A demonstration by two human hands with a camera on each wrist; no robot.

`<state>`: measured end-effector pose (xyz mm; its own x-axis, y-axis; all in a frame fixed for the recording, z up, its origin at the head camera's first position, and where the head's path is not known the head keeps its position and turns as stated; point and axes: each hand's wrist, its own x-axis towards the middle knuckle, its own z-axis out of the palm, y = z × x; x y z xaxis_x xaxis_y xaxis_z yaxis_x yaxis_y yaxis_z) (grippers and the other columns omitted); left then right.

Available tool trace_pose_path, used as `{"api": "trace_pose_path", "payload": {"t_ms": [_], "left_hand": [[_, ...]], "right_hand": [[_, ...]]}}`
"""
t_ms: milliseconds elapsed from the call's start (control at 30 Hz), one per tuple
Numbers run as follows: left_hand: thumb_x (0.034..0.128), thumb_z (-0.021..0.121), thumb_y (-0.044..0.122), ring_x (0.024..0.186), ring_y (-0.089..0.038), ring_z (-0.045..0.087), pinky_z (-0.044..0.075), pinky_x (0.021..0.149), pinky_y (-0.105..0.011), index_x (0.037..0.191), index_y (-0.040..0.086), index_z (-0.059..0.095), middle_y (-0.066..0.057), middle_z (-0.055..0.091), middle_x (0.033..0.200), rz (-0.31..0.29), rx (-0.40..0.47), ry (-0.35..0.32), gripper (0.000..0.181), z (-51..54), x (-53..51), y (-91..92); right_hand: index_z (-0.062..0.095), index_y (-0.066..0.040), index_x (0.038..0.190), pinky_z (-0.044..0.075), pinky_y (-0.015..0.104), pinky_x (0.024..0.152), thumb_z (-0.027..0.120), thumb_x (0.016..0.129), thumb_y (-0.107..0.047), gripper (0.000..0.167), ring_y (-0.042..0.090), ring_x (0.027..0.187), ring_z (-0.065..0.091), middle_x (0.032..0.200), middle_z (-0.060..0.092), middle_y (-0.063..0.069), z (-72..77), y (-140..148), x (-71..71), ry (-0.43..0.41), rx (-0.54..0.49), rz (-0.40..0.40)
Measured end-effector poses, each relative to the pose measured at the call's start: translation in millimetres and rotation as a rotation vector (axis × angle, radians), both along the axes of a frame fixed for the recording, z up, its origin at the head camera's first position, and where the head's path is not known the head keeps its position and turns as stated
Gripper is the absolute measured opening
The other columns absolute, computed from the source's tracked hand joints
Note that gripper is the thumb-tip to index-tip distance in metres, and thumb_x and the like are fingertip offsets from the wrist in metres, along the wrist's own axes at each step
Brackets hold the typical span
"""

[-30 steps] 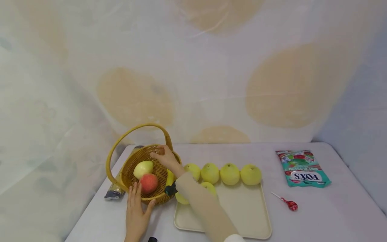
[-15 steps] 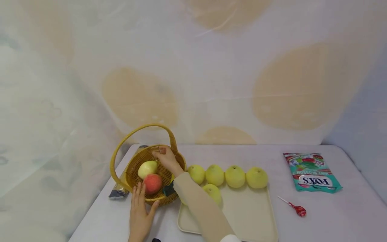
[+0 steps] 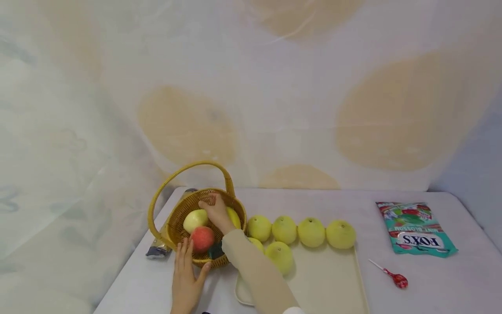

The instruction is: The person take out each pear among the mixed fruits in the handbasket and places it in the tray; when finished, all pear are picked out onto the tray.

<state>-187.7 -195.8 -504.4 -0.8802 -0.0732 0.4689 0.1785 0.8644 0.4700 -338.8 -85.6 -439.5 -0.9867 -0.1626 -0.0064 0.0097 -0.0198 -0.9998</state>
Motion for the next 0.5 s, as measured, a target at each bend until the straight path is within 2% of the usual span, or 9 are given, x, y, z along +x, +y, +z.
{"api": "trace_pose_path", "payload": {"t_ms": [100,200,300,367,500], "left_hand": [[0.0849,0.071,0.038,0.148,-0.036,0.02,0.025,0.114,-0.059,0.151,0.009,0.033,-0.011,0.026,0.16,0.005,0.001,0.002,0.081,0.1,-0.2,-0.7],[0.0855,0.071,0.038,0.148,-0.034,0.019,0.025,0.116,-0.056,0.151,0.009,0.033,-0.01,0.026,0.16,0.007,0.0,0.001,0.08,-0.3,0.8,-1.1],[0.0859,0.07,0.038,0.148,-0.035,0.02,0.022,0.119,-0.053,0.151,0.01,0.033,-0.011,0.027,0.16,0.008,0.003,-0.006,0.08,-0.3,1.7,-1.9],[0.0855,0.07,0.037,0.146,-0.037,0.022,0.019,0.121,-0.048,0.15,0.009,0.034,-0.013,0.029,0.159,0.005,-0.004,0.012,0.08,-0.9,1.8,-2.1],[0.0851,0.07,0.037,0.147,-0.036,0.022,0.012,0.124,-0.04,0.15,0.008,0.034,-0.013,0.03,0.158,-0.001,-0.007,0.039,0.08,-2.4,0.4,0.5]], "right_hand": [[0.036,-0.004,0.145,0.041,0.053,0.106,0.06,0.096,-0.033,0.062,0.037,0.135,0.041,0.146,0.041,0.022,-7.3,-5.0,-1.3,0.012,0.032,0.013],[0.033,-0.006,0.148,0.04,0.055,0.106,0.062,0.094,-0.032,0.066,0.038,0.137,0.039,0.149,0.039,0.022,-12.3,-8.9,-1.6,0.033,0.091,0.063],[0.032,-0.007,0.149,0.038,0.056,0.108,0.065,0.092,-0.03,0.069,0.04,0.14,0.036,0.153,0.036,0.02,-13.9,-12.3,-2.6,0.083,0.159,0.124],[0.033,-0.008,0.149,0.037,0.056,0.11,0.067,0.091,-0.03,0.07,0.039,0.141,0.034,0.154,0.036,0.017,-14.7,-15.4,-4.5,0.116,0.218,0.152],[0.037,-0.009,0.148,0.036,0.055,0.111,0.071,0.088,-0.029,0.072,0.038,0.141,0.035,0.152,0.039,0.016,-14.0,-21.6,-5.8,0.17,0.339,0.166]]}}
